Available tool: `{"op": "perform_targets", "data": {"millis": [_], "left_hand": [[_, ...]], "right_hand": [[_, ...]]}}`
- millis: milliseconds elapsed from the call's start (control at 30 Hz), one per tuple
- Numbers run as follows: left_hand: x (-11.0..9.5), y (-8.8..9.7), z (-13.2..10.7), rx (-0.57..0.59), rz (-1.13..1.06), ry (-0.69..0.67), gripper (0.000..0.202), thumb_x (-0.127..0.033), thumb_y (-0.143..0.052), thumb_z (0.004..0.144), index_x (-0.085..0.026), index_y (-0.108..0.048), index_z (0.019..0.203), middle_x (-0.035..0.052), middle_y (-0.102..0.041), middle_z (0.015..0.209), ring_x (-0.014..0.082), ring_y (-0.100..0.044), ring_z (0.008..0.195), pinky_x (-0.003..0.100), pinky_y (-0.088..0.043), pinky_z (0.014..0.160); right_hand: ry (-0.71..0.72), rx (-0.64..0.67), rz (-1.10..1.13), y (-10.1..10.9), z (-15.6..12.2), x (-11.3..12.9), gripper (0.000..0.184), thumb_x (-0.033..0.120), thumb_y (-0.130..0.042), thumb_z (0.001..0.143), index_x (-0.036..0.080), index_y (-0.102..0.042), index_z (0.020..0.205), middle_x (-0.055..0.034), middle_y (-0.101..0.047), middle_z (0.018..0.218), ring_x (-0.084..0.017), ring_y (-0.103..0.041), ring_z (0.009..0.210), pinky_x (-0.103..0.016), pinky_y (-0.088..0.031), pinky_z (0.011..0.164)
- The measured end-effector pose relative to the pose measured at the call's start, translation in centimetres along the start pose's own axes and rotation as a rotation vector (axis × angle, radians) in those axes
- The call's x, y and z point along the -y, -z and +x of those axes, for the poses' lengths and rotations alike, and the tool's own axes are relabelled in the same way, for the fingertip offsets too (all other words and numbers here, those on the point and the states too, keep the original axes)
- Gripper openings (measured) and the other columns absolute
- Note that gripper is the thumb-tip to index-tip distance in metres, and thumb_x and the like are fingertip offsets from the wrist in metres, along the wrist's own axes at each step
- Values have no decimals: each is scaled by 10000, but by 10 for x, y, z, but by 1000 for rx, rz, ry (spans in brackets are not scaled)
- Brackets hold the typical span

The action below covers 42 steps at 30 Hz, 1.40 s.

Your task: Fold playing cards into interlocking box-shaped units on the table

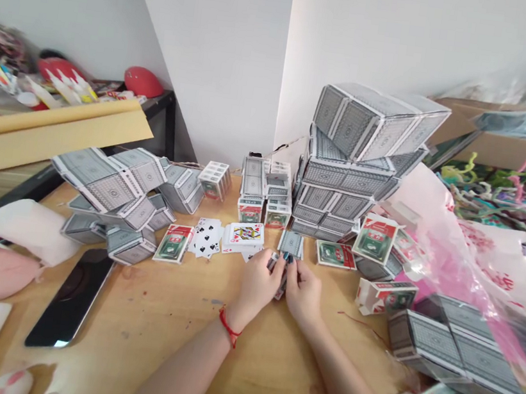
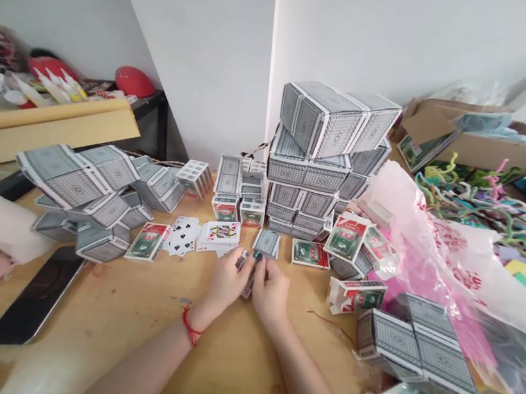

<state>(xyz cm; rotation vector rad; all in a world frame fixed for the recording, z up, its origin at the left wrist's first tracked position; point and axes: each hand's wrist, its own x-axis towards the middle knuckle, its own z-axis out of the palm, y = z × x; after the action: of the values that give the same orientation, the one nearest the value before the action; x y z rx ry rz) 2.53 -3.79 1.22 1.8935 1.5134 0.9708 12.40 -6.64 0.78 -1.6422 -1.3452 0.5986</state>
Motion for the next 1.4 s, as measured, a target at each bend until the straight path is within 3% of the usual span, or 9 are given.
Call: {"op": "perform_targets", "data": {"millis": [300, 467, 633, 833, 1100, 1400], "left_hand": [[6, 0, 6, -10, -144, 87, 342, -331, -322, 854, -179, -430, 569, -6, -485, 535, 111, -450, 513, 229, -298, 491], [9, 8, 8, 29, -291, 123, 361, -381, -365, 838, -170, -411, 548, -19, -458, 522, 96, -423, 506, 218, -299, 478], [8, 12, 6, 58, -283, 94, 310, -397, -404, 817, -172, -410, 604, -31, -420, 555, 97, -409, 537, 211, -327, 511], [4, 10, 3, 55, -222, 10, 203, -327, -400, 820, -177, -442, 690, -20, -457, 637, 107, -437, 606, 217, -349, 563], [11, 5, 4, 19, -347, 85, 266, -338, -363, 843, -182, -356, 627, -37, -377, 581, 93, -377, 556, 203, -314, 522], [8, 13, 6, 105, -428, 58, 176, -328, -442, 804, -173, -449, 722, -30, -451, 661, 95, -426, 620, 201, -353, 578]], "right_hand": [[94, 14, 7, 1, -3, 6, 342, 375, -360, 850, 182, -457, 585, 36, -418, 462, -89, -373, 413, -207, -279, 436], [30, 91, 202, -1, -3, 5, 295, 381, -399, 832, 169, -526, 670, 6, -496, 553, -113, -437, 486, -215, -344, 470], [-70, 167, 407, -2, 1, 0, 256, 406, -451, 800, 172, -542, 747, 14, -500, 571, -112, -434, 469, -219, -377, 446], [-109, 152, 445, -2, 6, -3, 266, 427, -449, 795, 176, -538, 782, 5, -516, 616, -112, -436, 482, -224, -396, 456], [-109, 181, 463, -3, 7, -3, 224, 407, -462, 791, 185, -488, 769, 32, -446, 596, -105, -408, 497, -212, -363, 461], [-87, 287, 542, 2, 11, -4, 187, 376, -501, 773, 192, -488, 809, 40, -442, 615, -96, -401, 489, -211, -350, 452]]}}
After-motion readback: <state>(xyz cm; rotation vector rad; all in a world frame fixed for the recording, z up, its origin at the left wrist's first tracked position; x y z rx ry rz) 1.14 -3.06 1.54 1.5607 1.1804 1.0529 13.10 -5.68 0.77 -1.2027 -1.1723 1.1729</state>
